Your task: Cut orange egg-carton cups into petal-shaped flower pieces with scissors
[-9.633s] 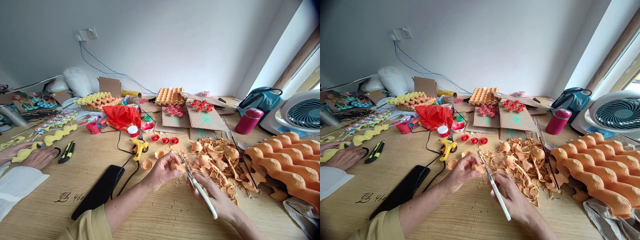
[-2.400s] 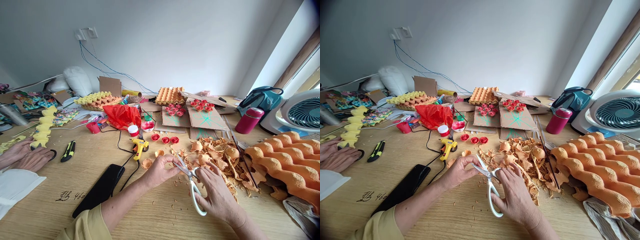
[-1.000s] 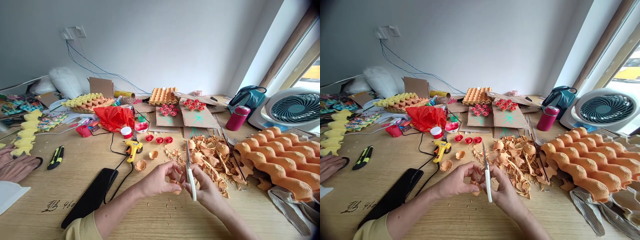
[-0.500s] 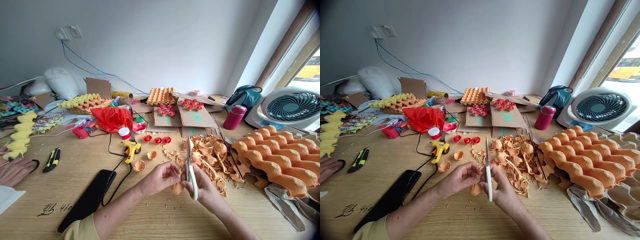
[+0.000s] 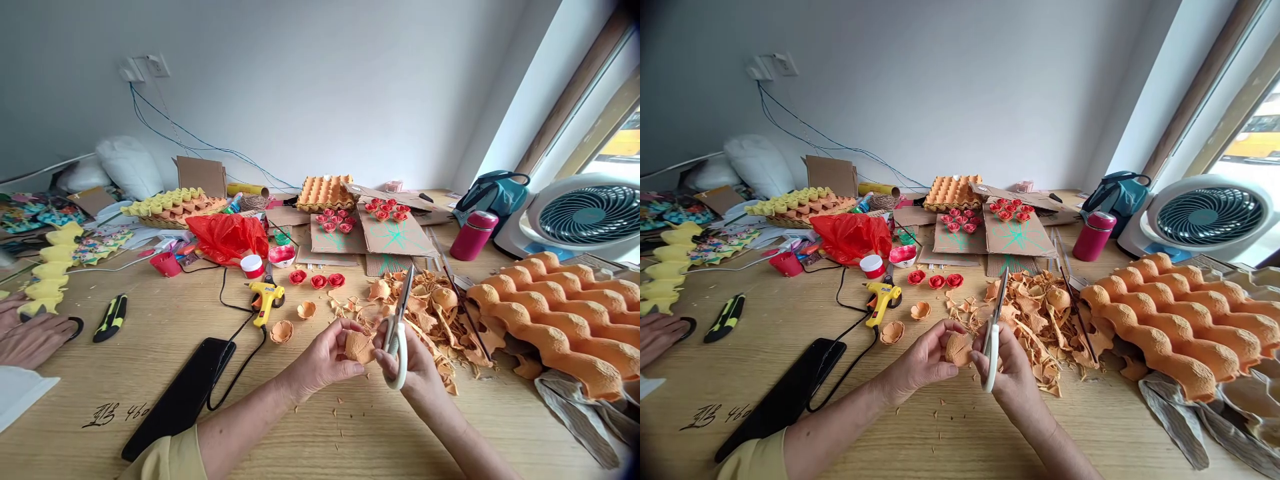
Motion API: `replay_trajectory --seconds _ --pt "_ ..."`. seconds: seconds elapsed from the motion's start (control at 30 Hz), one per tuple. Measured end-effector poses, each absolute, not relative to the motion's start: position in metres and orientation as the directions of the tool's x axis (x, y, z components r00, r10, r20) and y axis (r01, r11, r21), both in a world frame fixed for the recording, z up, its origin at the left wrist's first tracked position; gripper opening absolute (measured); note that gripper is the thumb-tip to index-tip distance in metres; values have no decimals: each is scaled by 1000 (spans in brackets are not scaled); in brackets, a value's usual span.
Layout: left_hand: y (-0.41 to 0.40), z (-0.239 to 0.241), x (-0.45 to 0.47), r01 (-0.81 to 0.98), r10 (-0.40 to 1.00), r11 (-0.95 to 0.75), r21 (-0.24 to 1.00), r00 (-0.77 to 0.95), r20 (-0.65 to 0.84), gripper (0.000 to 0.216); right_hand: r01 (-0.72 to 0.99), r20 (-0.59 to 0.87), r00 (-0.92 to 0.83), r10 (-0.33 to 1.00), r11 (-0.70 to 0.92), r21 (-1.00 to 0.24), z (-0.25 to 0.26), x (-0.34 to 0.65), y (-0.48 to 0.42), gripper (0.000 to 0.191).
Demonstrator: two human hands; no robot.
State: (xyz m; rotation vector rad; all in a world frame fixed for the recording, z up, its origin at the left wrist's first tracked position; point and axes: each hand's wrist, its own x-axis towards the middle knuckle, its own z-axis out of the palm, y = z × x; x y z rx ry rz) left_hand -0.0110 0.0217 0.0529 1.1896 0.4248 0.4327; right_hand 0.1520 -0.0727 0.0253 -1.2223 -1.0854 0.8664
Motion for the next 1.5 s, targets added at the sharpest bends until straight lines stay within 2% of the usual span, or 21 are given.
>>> replay_trajectory --seconds 0.13,0.43,0.53,0.67,1.0,1.2,1.5 --pt "18 49 -9 -158 561 350 923 825 -71 64 77 212 274 938 198 -977 24 148 -73 35" --pt "25 54 -13 -252 658 341 906 752 -39 55 155 209 155 966 185 -970 29 151 -78 28" --pt "30 55 -15 -306 697 340 889 717 -19 56 206 183 121 976 156 -966 31 154 -78 34" --pt "34 55 -15 -337 706 353 873 708 -12 56 270 167 71 983 142 -952 30 156 -77 39" --pt "35 57 -16 -392 729 345 853 685 21 42 423 157 -41 987 160 -892 26 159 -76 31" --pt "35 56 -16 -419 731 312 853 679 67 37 456 132 -66 989 147 -878 24 160 -77 25" --pt "41 58 -17 -415 804 233 880 590 65 43 509 107 -50 993 117 -853 23 160 -78 18"
